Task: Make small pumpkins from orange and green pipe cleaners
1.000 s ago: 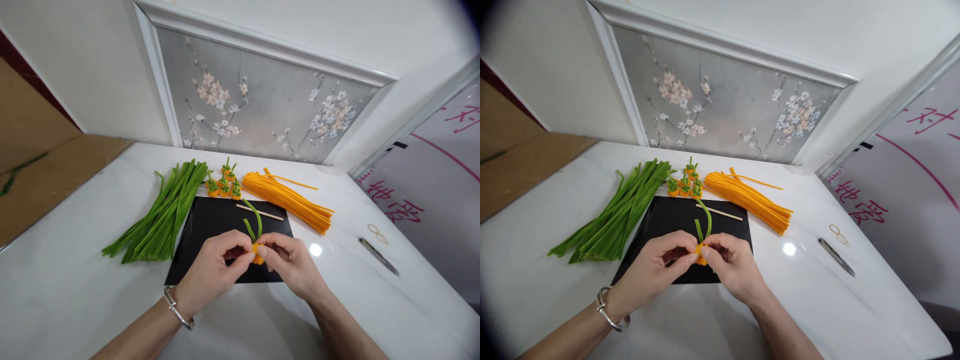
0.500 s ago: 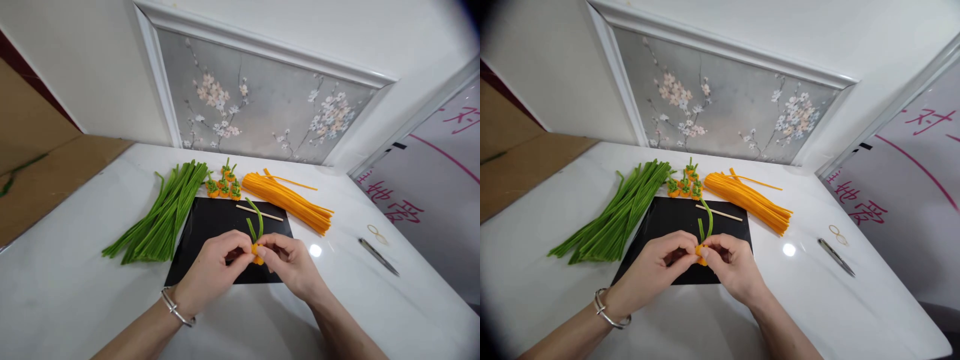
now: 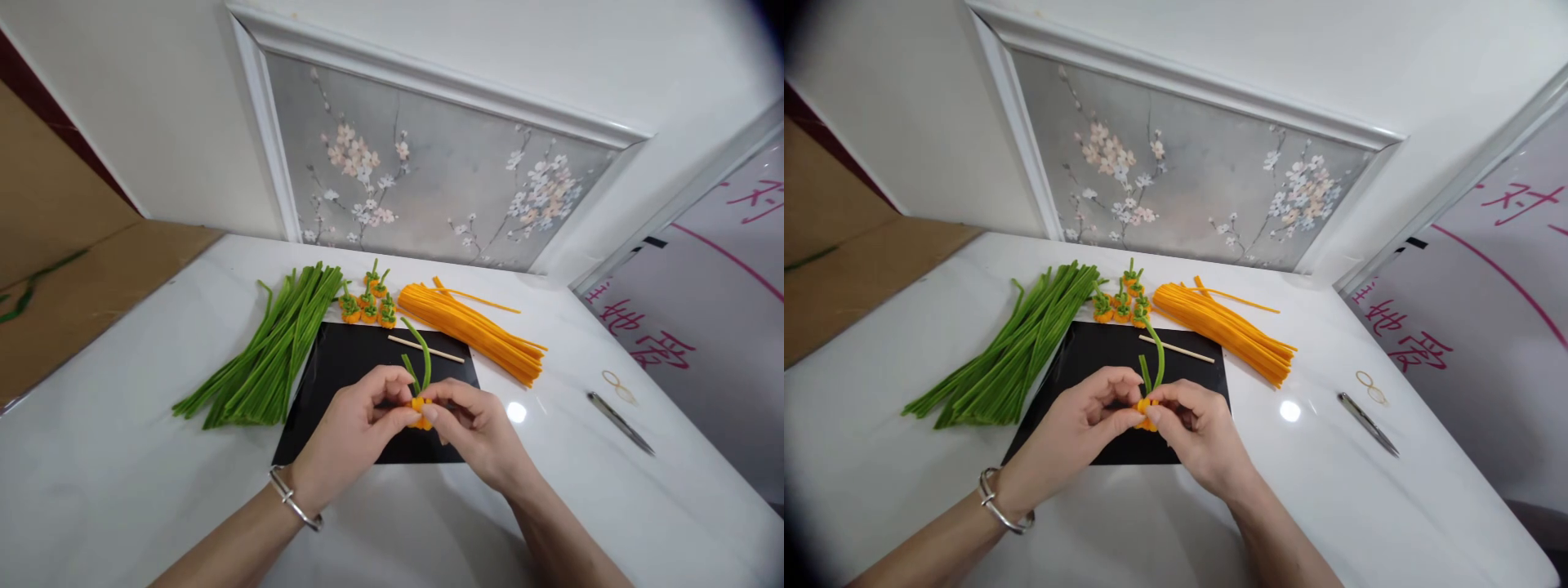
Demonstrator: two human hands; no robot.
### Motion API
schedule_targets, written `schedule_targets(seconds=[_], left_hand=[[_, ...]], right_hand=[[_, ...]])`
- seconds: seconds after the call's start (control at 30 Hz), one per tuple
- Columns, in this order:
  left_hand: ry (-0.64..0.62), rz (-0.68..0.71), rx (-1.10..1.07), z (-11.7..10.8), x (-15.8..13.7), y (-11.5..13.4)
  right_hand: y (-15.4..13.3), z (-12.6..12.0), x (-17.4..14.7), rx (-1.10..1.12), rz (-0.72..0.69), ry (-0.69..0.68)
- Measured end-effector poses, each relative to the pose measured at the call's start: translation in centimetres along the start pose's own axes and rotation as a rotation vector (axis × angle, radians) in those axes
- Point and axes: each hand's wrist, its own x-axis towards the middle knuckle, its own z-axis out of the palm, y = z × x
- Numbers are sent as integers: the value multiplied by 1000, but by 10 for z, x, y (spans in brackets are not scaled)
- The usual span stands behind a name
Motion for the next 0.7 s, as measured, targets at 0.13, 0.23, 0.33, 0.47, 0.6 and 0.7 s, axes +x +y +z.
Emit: schedule_targets(seconds=[0.13, 0.23, 0.33, 0.47, 0.6, 0.7], left_hand=[[-58, -58, -111, -2, 3, 4], [-92, -127, -165, -5, 2, 7], [-62, -207, -269, -6, 1, 8], [-41, -231, -317, -5, 1, 8], [-48, -212, -293, -3, 2, 9], [-52, -238, -307, -1, 1, 7]], right_hand=[[-1, -1, 1, 62, 0, 15], [0, -3, 1, 107, 22, 8], [1, -5, 2, 151, 62, 21], [0, -2, 2, 187, 71, 26], [1, 4, 1, 165, 35, 58], [2, 6, 1, 160, 57, 60]])
